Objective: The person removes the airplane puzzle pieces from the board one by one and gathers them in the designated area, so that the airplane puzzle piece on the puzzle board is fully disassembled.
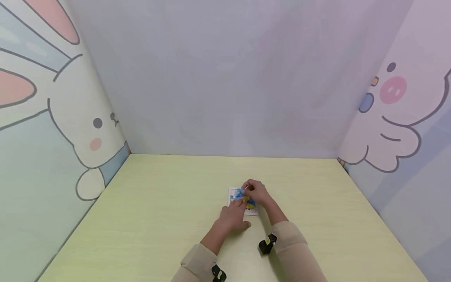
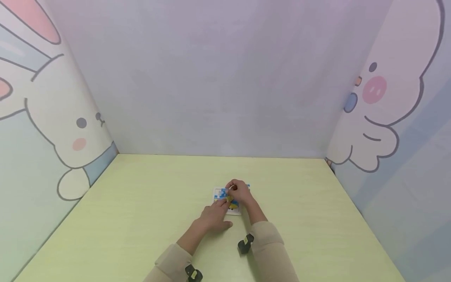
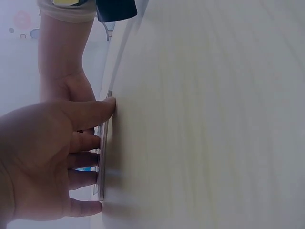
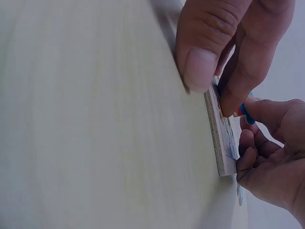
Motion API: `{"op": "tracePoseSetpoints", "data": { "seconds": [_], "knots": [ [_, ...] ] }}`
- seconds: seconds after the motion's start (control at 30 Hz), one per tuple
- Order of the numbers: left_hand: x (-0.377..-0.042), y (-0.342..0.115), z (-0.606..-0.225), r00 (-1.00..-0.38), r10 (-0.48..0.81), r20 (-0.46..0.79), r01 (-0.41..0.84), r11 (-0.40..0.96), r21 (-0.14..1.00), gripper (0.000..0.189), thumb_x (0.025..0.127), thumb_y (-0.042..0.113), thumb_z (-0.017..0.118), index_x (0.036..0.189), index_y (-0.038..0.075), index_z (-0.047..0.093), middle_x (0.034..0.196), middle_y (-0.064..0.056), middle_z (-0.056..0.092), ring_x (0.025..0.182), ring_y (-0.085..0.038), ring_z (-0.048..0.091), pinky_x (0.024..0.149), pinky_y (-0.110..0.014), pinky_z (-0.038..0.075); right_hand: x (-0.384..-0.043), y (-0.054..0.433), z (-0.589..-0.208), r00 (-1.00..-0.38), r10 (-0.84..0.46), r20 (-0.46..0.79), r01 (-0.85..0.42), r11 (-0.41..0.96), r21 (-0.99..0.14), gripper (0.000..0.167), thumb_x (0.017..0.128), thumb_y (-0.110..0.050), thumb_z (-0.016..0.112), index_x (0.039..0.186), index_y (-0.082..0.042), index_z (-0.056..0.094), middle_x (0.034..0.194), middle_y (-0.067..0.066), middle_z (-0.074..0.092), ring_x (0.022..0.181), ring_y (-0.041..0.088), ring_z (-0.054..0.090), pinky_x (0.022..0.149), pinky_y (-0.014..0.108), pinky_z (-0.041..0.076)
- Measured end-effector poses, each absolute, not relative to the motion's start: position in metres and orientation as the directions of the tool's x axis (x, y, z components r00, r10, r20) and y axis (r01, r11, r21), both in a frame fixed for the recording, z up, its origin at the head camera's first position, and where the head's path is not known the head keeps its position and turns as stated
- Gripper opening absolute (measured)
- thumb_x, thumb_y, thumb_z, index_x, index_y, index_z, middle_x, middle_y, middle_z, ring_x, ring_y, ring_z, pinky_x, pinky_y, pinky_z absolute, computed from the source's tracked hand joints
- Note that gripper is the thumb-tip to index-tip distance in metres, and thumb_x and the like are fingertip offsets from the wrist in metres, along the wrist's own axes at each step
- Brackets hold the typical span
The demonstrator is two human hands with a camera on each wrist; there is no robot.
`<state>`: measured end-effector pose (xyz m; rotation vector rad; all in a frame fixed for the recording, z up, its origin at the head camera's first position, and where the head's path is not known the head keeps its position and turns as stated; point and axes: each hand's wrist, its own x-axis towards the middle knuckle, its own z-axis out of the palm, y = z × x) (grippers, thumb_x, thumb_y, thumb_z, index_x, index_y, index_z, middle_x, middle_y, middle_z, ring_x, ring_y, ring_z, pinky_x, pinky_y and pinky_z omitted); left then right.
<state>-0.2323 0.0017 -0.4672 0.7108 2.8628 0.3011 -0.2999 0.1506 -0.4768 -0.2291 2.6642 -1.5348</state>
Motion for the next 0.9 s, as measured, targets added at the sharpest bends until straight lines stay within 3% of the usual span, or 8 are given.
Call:
{"op": "tracePoseSetpoints", "data": {
  "seconds": [0.2, 0.67, 0.9],
  "knots": [
    [-0.233, 0.003, -0.468, -0.874, 0.470, -0.122, 0.431, 0.867, 0.251, 0.071, 0.089, 0.043, 0.073, 0.145, 0.005, 0.051, 0.150, -0.009, 0.046, 0.139, -0.026, 0.041, 0.096, -0.051, 0.047, -0.297, 0.155, -0.476, -0.990, -0.127, 0.062, -0.107, 0.394, -0.913, 0.006, 0.093, 0.000, 0.066, 0.098, 0.002, 0.067, 0.071, 0.003, 0.051, 0.066, 0.017, 0.047, 0.062, 0.028, 0.041],
    [-0.233, 0.005, -0.472, -0.870, 0.478, -0.122, 0.436, 0.860, 0.267, 0.070, 0.089, 0.043, 0.072, 0.144, 0.005, 0.051, 0.151, -0.010, 0.046, 0.140, -0.028, 0.041, 0.097, -0.052, 0.047, -0.292, 0.166, -0.476, -0.992, -0.101, 0.072, -0.109, 0.422, -0.900, 0.005, 0.093, 0.000, 0.067, 0.097, 0.002, 0.069, 0.073, 0.006, 0.058, 0.067, 0.019, 0.054, 0.062, 0.029, 0.047],
    [-0.233, 0.005, -0.468, -0.866, 0.483, -0.129, 0.418, 0.841, 0.345, 0.067, 0.089, 0.040, 0.073, 0.143, 0.006, 0.053, 0.156, -0.012, 0.040, 0.143, -0.032, 0.035, 0.104, -0.058, 0.039, -0.286, 0.180, -0.473, -0.993, -0.079, 0.087, -0.111, 0.388, -0.915, 0.009, 0.094, -0.002, 0.066, 0.100, 0.002, 0.070, 0.079, 0.006, 0.063, 0.074, 0.020, 0.058, 0.066, 0.029, 0.045]
  ]
}}
